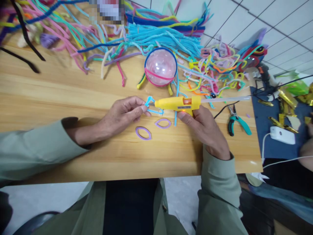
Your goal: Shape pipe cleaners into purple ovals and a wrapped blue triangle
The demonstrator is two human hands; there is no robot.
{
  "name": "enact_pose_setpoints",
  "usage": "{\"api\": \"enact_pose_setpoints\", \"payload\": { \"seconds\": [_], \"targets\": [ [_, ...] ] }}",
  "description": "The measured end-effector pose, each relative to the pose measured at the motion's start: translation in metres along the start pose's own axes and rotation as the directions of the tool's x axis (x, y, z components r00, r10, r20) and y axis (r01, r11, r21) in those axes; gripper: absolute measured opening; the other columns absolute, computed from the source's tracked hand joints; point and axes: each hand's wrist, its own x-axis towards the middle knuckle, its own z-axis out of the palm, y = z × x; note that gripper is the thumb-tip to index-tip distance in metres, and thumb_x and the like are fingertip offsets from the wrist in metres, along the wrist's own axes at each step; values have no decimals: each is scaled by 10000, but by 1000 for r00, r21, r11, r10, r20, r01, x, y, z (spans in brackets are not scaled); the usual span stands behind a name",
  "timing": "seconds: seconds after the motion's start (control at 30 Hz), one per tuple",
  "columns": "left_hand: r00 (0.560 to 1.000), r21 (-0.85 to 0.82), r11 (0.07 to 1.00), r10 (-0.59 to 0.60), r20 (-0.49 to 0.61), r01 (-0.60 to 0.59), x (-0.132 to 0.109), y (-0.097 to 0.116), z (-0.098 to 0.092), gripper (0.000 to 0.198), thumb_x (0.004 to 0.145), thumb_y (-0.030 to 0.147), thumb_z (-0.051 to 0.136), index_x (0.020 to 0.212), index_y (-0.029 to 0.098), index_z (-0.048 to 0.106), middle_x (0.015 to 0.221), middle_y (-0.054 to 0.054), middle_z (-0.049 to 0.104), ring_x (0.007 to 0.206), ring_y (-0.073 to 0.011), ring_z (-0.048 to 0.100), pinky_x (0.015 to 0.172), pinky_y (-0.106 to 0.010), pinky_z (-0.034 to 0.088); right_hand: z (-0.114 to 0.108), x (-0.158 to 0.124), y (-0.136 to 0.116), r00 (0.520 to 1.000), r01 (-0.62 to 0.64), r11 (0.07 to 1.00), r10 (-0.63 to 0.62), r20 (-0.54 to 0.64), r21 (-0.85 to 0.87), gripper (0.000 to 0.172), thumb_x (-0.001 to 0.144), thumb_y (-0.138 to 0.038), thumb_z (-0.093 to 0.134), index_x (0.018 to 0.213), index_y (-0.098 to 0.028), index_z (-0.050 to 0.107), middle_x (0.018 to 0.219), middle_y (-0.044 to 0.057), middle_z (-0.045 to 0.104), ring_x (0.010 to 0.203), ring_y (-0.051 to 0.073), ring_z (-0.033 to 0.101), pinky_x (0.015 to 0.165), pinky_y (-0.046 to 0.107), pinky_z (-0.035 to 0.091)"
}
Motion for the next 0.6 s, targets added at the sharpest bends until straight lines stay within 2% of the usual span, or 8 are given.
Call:
{"api": "enact_pose_setpoints", "payload": {
  "seconds": [0.43,0.6],
  "targets": [
    [1000,17,1000,-17,7,17,0,1,-1,210,1047,375,669,947,200,730,904,-22,781,845,-163,701,756,-272,542,-1,-2,0,999,-10,998,7,-41,-67,330,993,-631,765,981,-303,795,985,7,795,933,272,710,883,457,609],
    [999,31,999,-38,0,38,0,2,0,220,1038,387,666,937,203,730,883,-22,771,823,-163,685,723,-270,535,-1,-2,1,999,-7,996,3,-37,-84,308,999,-612,767,1028,-308,807,985,10,802,944,280,733,886,461,622]
  ]
}}
